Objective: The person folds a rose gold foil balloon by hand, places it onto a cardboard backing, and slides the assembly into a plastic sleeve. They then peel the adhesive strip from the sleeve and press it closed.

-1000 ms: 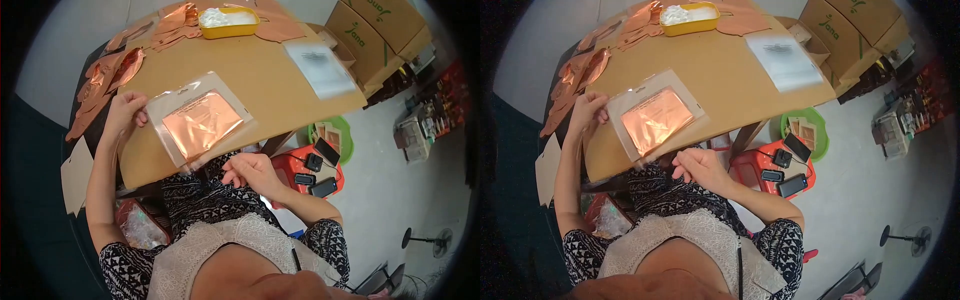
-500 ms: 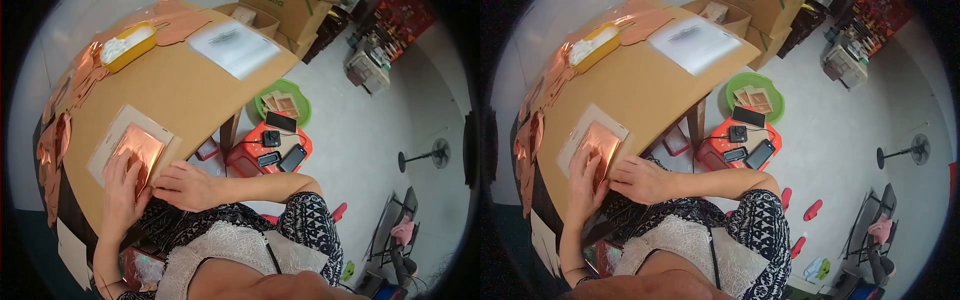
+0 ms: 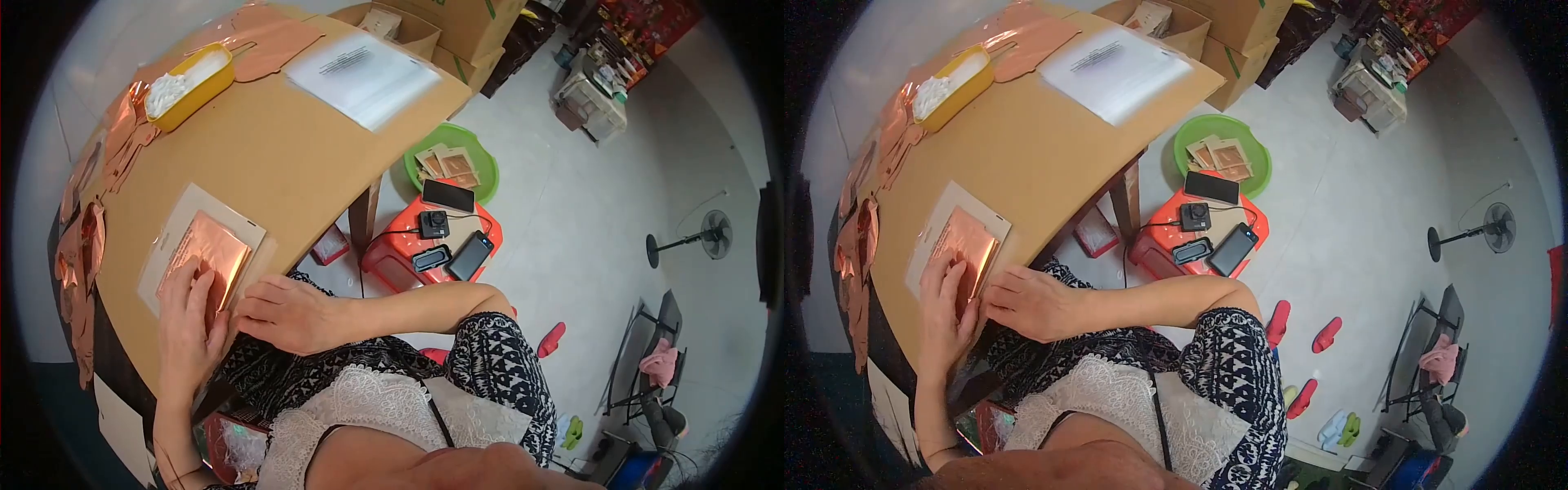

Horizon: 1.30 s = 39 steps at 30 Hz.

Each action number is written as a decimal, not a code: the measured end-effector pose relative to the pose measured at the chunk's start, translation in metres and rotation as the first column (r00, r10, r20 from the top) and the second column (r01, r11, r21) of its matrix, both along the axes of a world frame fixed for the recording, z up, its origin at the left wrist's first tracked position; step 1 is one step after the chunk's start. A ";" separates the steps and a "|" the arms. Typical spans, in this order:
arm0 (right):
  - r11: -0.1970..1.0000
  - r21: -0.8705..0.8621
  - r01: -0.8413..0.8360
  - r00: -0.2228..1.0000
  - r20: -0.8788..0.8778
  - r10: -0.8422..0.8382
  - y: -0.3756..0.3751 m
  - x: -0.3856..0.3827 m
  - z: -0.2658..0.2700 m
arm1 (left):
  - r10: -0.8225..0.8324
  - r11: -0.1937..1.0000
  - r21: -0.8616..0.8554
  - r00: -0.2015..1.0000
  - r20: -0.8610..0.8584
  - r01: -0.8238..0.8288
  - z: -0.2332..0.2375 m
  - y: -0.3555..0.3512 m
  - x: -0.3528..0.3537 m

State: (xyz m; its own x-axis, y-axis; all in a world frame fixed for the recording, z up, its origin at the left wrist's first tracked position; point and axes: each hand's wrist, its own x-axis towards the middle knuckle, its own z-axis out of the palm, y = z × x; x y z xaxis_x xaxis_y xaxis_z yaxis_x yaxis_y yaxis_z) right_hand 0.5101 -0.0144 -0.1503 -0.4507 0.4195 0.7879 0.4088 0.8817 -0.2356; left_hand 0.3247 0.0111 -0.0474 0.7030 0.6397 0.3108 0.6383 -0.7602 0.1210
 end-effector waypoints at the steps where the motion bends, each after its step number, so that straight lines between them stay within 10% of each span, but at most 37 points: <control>1: 1.000 0.003 0.001 1.000 -0.007 -0.001 0.000 -0.001 0.000 | -0.007 1.000 0.000 1.000 0.003 0.007 0.000 0.001 -0.001; 39: 0.986 -0.092 -0.142 0.980 0.130 0.153 0.015 0.012 0.031 | 0.186 0.953 0.214 0.971 0.151 -0.216 -0.027 0.002 -0.033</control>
